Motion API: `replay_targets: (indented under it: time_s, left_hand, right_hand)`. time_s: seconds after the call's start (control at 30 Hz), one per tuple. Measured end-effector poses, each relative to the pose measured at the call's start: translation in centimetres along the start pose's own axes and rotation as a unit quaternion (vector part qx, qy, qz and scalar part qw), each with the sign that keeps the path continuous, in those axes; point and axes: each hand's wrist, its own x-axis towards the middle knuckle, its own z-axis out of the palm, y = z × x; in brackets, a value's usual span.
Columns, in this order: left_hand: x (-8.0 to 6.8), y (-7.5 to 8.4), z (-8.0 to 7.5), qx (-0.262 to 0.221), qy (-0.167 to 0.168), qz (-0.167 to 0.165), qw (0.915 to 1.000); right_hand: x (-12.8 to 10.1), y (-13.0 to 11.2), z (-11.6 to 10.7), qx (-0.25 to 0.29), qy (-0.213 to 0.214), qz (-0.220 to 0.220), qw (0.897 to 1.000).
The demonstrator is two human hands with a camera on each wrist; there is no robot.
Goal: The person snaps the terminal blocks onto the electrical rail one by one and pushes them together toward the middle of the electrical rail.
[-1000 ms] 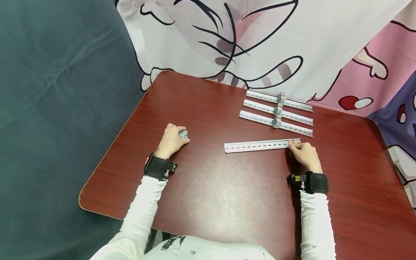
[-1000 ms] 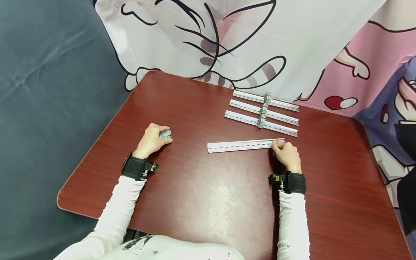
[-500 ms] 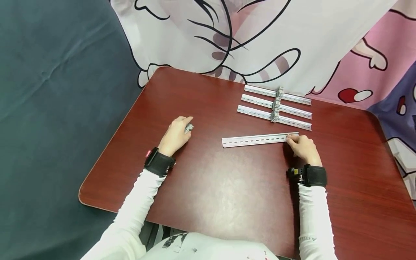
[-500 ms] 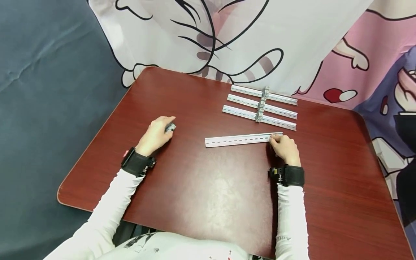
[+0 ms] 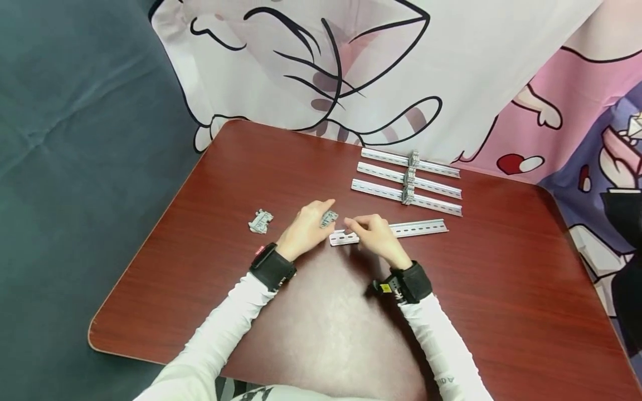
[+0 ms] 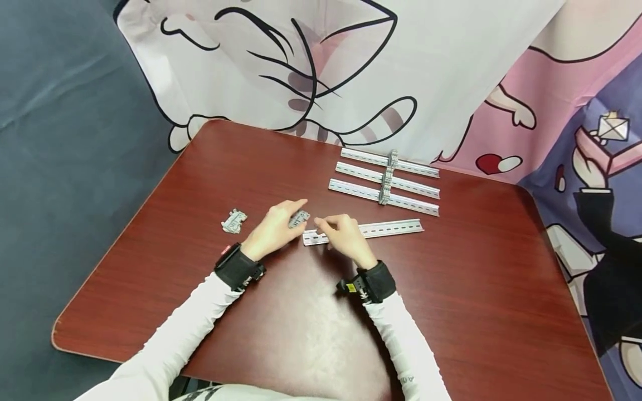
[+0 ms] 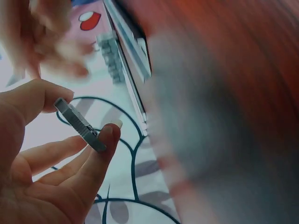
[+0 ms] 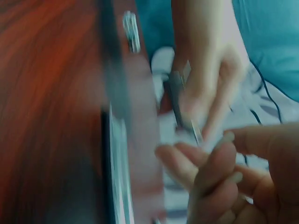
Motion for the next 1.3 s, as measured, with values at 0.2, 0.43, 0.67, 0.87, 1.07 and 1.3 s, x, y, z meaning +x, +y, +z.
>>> replay_targets:
  time_s: [0.2,0.43,0.67,0.87,1.07,1.3]
  left_hand:
    - [-0.4,1.1,1.5,0.001,0.006,0.005,1.0]
    - [-0.9,1.5,1.1,0.065,-0.034,0.021,0.9971]
    - [-2.3,1.6,0.4,0.16,-0.137,0.055,0.9761]
    - [-3.2,1.9,0.5,0.191,-0.152,0.064,0.9677]
    - [-3.8,2.0,0.9,0.253,-0.152,0.078,0.9521]
    - [-4.3,1.8,0.9,0.274,-0.141,0.086,0.9475]
  right_hand:
    - [1.0,-0.9,1.8,0.032,0.032,0.036,0.998]
    - [1.8,-1.0,0.3,-0.11,0.071,0.005,0.991]
    - [1.8,-1.0,-0.5,-0.188,0.022,-0.014,0.982]
    - [1.7,-1.7,0.4,-0.205,-0.009,-0.005,0.979]
    - [1.9,-2.2,1.8,-0.244,0.002,-0.008,0.97]
    - [1.9,-2.6,3.4,-0.235,0.041,-0.024,0.971]
